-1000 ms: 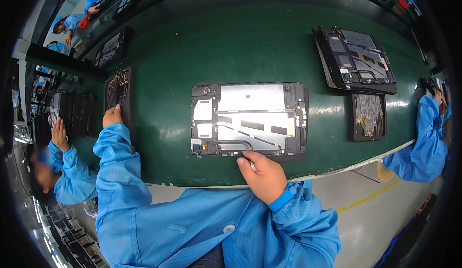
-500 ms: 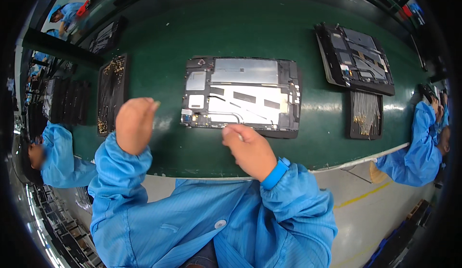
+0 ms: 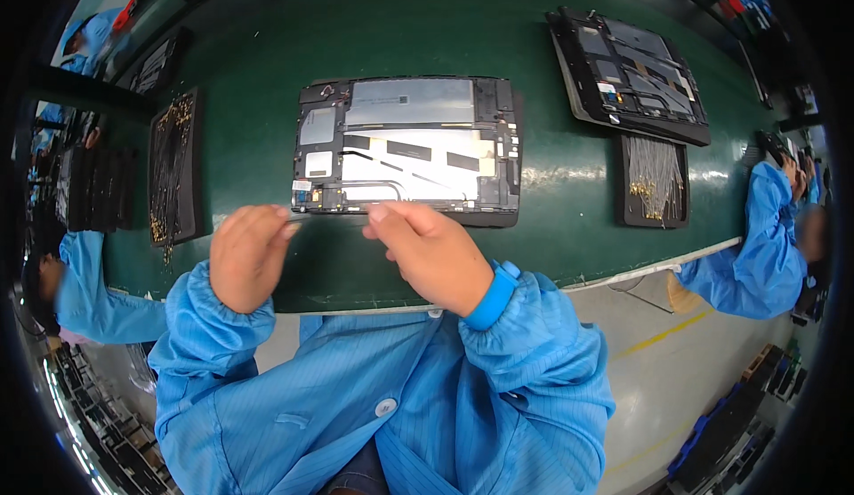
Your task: Assembling internal components of a tablet device on a factory production line.
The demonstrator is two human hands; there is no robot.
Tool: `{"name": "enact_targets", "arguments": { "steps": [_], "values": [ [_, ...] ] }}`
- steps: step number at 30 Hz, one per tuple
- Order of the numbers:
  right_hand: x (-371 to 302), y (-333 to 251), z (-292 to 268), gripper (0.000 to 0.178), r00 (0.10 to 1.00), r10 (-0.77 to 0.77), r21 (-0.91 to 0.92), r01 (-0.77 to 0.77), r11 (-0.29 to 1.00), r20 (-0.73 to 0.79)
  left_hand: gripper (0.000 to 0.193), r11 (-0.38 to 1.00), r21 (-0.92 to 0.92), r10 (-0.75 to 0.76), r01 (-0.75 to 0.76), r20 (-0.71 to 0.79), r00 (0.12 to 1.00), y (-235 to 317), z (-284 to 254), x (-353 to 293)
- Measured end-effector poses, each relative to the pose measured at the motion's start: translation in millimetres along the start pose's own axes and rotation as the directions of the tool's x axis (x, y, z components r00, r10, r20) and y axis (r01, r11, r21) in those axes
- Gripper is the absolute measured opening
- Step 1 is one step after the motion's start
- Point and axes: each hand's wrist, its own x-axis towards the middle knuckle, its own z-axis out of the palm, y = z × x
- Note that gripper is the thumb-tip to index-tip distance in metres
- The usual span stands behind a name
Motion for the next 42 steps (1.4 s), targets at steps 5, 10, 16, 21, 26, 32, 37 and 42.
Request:
{"name": "enact_targets", "arguments": {
  "steps": [5, 10, 16, 21, 26, 32, 37, 42],
  "values": [
    [0, 22, 3, 0.037, 0.972, 0.206, 0.007, -0.208, 0.978, 0.115, 0.02, 0.99, -0.14, -0.021, 0.034, 0.093, 0.995, 23, 30, -5],
    [3, 13, 0, 0.038, 0.976, 0.205, 0.068, -0.21, 0.975, 0.068, 0.017, 0.992, -0.123, -0.04, 0.036, -0.029, 0.999, 21, 42, 0],
    [27, 0, 8, 0.047, 0.94, -0.158, 0.098, 0.195, 0.976, -0.302, 0.014, 0.98, 0.01, -0.201, 0.201, 0.073, 0.977, 12, 54, 2],
    [40, 23, 13, 0.038, 0.758, -0.537, -0.131, 0.53, 0.838, -0.37, 0.015, 0.984, -0.019, -0.175, 0.176, 0.041, 0.984, 6, 56, 2],
    [46, 28, 15, 0.029, 0.602, -0.764, -0.374, 0.669, 0.642, -0.234, 0.017, 0.985, 0.001, -0.171, 0.172, 0.045, 0.984, 7, 55, 3],
    [48, 30, 16, 0.027, 0.588, -0.768, -0.371, 0.674, 0.639, -0.255, 0.019, 0.982, -0.005, -0.188, 0.19, 0.085, 0.978, 7, 52, 2],
    [49, 32, 14, 0.027, 0.606, -0.75, -0.358, 0.66, 0.661, -0.266, 0.019, 0.98, 0.02, -0.201, 0.2, 0.106, 0.974, 8, 51, 2],
    [47, 32, 14, 0.028, 0.631, -0.715, -0.31, 0.644, 0.699, -0.302, 0.02, 0.977, 0.014, -0.213, 0.213, 0.132, 0.968, 9, 50, 3]
  ]
}}
